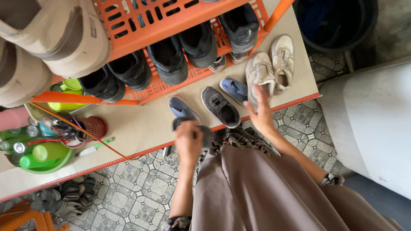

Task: The person organizes shoes on an orange plastic shoe rack. They pick up various shoes from the floor and lower shelves, inspect them, and place them on the rack. The person handles sneakers, sandals, and boots, arranging them in pairs.

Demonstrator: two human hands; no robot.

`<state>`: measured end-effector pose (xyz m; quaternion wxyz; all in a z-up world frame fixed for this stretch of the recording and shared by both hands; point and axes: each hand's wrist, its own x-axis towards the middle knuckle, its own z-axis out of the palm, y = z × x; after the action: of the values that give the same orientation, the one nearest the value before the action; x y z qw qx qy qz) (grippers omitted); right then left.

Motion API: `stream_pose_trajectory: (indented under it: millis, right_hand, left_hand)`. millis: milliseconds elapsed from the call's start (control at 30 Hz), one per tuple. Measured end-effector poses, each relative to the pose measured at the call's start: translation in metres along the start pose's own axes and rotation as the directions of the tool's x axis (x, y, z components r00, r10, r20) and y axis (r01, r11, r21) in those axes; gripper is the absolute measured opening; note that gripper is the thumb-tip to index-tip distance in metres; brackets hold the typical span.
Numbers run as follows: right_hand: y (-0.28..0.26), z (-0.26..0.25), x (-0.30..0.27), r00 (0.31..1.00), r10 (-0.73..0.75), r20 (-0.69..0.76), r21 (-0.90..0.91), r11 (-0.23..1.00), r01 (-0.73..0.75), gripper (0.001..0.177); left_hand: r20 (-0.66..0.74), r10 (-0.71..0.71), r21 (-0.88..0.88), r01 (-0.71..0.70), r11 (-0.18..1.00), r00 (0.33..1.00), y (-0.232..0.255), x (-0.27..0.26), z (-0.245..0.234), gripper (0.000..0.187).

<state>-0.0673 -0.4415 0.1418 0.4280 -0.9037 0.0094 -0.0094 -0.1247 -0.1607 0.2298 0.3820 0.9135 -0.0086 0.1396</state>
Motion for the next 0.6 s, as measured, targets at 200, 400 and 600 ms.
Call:
stream_pose_trajectory:
  millis: [200,400,600]
  right_hand:
    - [-0.017,0.010,0.000,0.757,0.152,0.635,0.714,0.259,-0.651,0.092]
    - [-0.001,-0.026,0.012,0.883,0.155,0.443,0.820,0.330,-0.469,0.102]
    - [0.024,-0.024,0.002,0.943,0.067,0.326,0.876,0.353,-0.328,0.104]
  left_hand:
    - [0.282,0.449,-0.085,-0.445,0.892,0.848,0.079,0.018,0.058,0.018]
    - [0.172,0.545,-0.326,-0.475,0.818,0.820,0.092,0.024,0.072,0.018]
    - [0.060,-0.031,-0.387,0.051,0.921,0.998,0.091,0.032,0.075,0.059]
